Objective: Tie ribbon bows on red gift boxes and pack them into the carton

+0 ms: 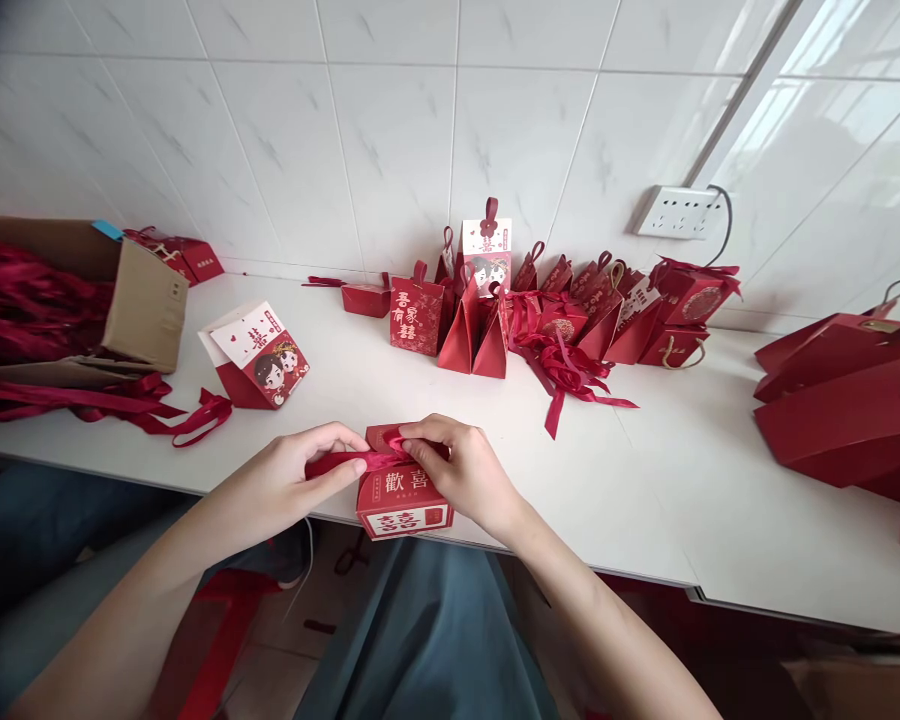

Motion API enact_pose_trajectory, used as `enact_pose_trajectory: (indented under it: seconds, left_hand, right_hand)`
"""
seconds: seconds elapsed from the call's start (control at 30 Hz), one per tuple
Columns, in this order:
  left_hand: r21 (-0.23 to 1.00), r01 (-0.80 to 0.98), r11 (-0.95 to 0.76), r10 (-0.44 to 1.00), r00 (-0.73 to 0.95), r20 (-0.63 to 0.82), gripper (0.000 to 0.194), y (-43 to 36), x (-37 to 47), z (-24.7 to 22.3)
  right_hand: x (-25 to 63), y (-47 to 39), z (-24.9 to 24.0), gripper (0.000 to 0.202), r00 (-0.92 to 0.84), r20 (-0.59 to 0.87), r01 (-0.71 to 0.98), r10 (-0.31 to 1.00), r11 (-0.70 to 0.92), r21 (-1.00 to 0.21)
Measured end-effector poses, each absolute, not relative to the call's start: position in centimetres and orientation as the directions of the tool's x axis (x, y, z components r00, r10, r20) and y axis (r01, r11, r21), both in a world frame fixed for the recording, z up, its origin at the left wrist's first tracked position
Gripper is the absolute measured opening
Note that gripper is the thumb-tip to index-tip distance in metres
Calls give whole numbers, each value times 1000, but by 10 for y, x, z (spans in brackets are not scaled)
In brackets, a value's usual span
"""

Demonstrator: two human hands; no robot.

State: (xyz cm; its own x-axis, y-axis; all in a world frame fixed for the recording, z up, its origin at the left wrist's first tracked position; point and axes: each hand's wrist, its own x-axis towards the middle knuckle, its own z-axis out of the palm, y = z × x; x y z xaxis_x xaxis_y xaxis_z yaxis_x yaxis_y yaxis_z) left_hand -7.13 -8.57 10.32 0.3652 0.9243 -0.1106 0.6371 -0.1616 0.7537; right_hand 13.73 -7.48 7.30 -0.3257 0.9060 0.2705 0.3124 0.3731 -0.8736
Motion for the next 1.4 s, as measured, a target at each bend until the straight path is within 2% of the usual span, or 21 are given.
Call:
enact_pose_trajectory:
  seconds: [0.1,0.4,0.53,0.73,0.93,1.07,1.2,1.4]
  left_hand:
    - [698,688,-200,936,344,-72,27,-86,-70,107]
    - [553,674,-489,834,547,70,6,-88,-71,113]
    - [492,691,-529,822,561,95,14,-88,-73,110]
    - [368,655,-660,748,617,243,24,-86,-64,117]
    - [392,613,-686,721,643,256,19,-84,-59,126]
    - [320,589,-743,670,662,337,22,-76,-58,124]
    - [262,518,-814,580,734,352,28,-67,-55,127]
    - [356,409,-840,527,771,358,27,-55,-43,138]
  right_hand:
    - [135,-76,71,5,-255,235,281,938,304,-910]
    - [132,-75,70,11,-216,215,238,952,266,-934]
    - [132,-75,70,10,-204,213,246,955,261,-934]
    - [131,-76,69,10,-221,223,213,949,270,-939]
    - [132,-76,66,12,-221,240,205,945,286,-936]
    - [130,-75,65,11,-208,243,213,947,286,-934]
    - [129,-75,65,16,-184,237,229,954,276,-933]
    - [129,-77,68,29,-195,234,237,953,277,-931]
